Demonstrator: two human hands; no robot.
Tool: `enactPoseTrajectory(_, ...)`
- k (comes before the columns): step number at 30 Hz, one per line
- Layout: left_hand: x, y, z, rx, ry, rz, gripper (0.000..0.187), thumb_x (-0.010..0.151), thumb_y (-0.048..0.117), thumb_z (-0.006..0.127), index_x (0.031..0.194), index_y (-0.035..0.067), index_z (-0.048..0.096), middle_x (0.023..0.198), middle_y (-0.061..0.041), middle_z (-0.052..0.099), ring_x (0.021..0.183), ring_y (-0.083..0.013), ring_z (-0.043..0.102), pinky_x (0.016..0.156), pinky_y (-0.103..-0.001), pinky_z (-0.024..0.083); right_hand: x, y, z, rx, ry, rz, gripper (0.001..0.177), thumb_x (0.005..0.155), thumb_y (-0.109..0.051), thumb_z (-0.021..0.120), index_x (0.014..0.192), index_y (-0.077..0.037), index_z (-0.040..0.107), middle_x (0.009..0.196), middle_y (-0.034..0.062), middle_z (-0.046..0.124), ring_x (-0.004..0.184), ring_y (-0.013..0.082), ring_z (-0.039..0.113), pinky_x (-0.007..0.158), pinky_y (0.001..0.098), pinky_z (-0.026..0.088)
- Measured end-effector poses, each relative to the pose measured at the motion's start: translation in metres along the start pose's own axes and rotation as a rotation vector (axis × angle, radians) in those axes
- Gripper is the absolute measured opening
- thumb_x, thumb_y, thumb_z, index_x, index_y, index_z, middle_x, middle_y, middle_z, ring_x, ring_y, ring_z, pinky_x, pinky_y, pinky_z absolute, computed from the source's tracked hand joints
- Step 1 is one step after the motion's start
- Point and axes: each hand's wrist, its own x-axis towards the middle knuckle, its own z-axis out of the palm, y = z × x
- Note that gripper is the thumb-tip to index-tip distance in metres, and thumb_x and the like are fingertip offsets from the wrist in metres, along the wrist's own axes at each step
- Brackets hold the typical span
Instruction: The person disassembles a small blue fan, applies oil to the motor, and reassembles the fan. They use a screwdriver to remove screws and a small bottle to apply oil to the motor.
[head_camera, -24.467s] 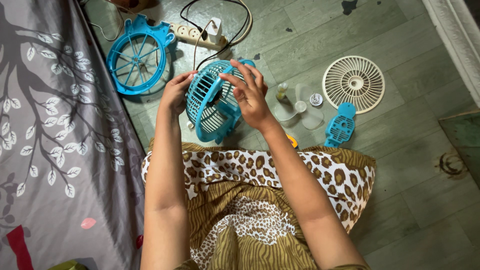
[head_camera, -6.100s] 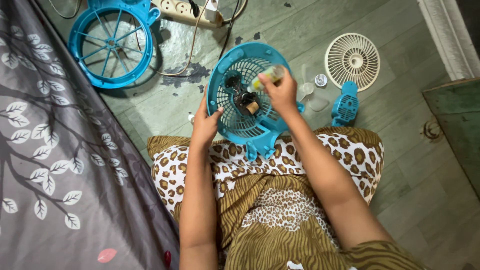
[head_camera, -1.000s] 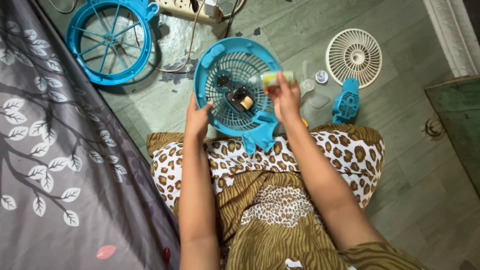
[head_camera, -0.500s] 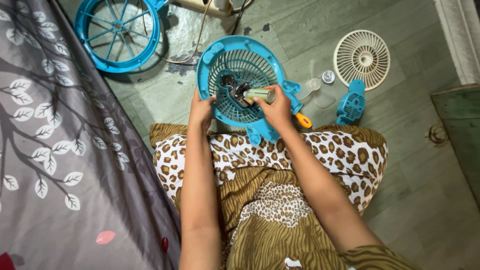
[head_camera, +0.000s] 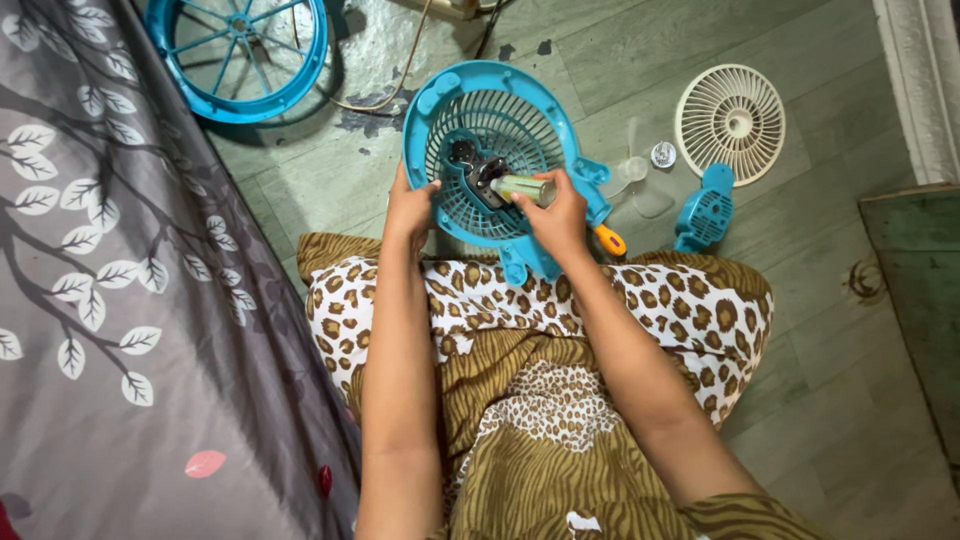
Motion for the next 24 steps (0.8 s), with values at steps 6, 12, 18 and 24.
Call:
enactPoseTrajectory(6, 0.001, -0.002, 0.000, -0.025, -0.027, 0.042, 0.073, 0.085, -0.016, 0.058, 0.152, 0.010, 0.044, 0.127, -0.010, 0.069, 0.109, -0.0204, 0.066, 0.097, -0.033, 0.052, 0.004, -0.002, 0.000, -0.019, 0.010, 0.053, 0.041, 0.078, -0.023, 0.090, 0.102, -0.003, 0.064, 0.094, 0.0158, 0.077, 0.087, 0.0249, 0.076, 0.078, 0.0356, 0.058)
enactPoseTrajectory(12, 0.008, -0.010, -0.002, 0.038, 0.017, 0.017, 0.070, 0.085, -0.016, 0.059, 0.149, 0.009, 0.048, 0.124, -0.010, 0.069, 0.106, -0.0200, 0.065, 0.095, -0.033, 0.052, 0.003, -0.001, 0.002, -0.035, 0.030, 0.026, 0.041, 0.079, -0.024, 0.090, 0.102, -0.002, 0.063, 0.094, 0.0163, 0.076, 0.087, 0.0236, 0.075, 0.077, 0.0359, 0.057)
enactPoseTrajectory(18, 0.009, -0.014, -0.005, -0.004, -0.014, 0.029, 0.072, 0.085, -0.015, 0.058, 0.150, 0.010, 0.044, 0.125, -0.010, 0.068, 0.107, -0.0207, 0.066, 0.095, -0.034, 0.053, 0.004, 0.017, 0.003, 0.030, -0.003, 0.078, 0.039, 0.081, -0.022, 0.090, 0.104, -0.003, 0.064, 0.096, 0.0166, 0.077, 0.086, 0.0264, 0.075, 0.075, 0.0364, 0.059)
enactPoseTrajectory(24, 0.009, -0.009, -0.005, 0.007, 0.018, -0.029, 0.067, 0.086, -0.013, 0.058, 0.148, 0.010, 0.045, 0.124, -0.010, 0.068, 0.107, -0.0226, 0.066, 0.094, -0.036, 0.054, 0.020, 0.036, -0.026, 0.912, 0.022, 0.550, 0.040, 0.086, -0.011, 0.079, 0.115, 0.001, 0.054, 0.109, 0.0224, 0.071, 0.090, 0.0334, 0.075, 0.082, 0.0419, 0.065)
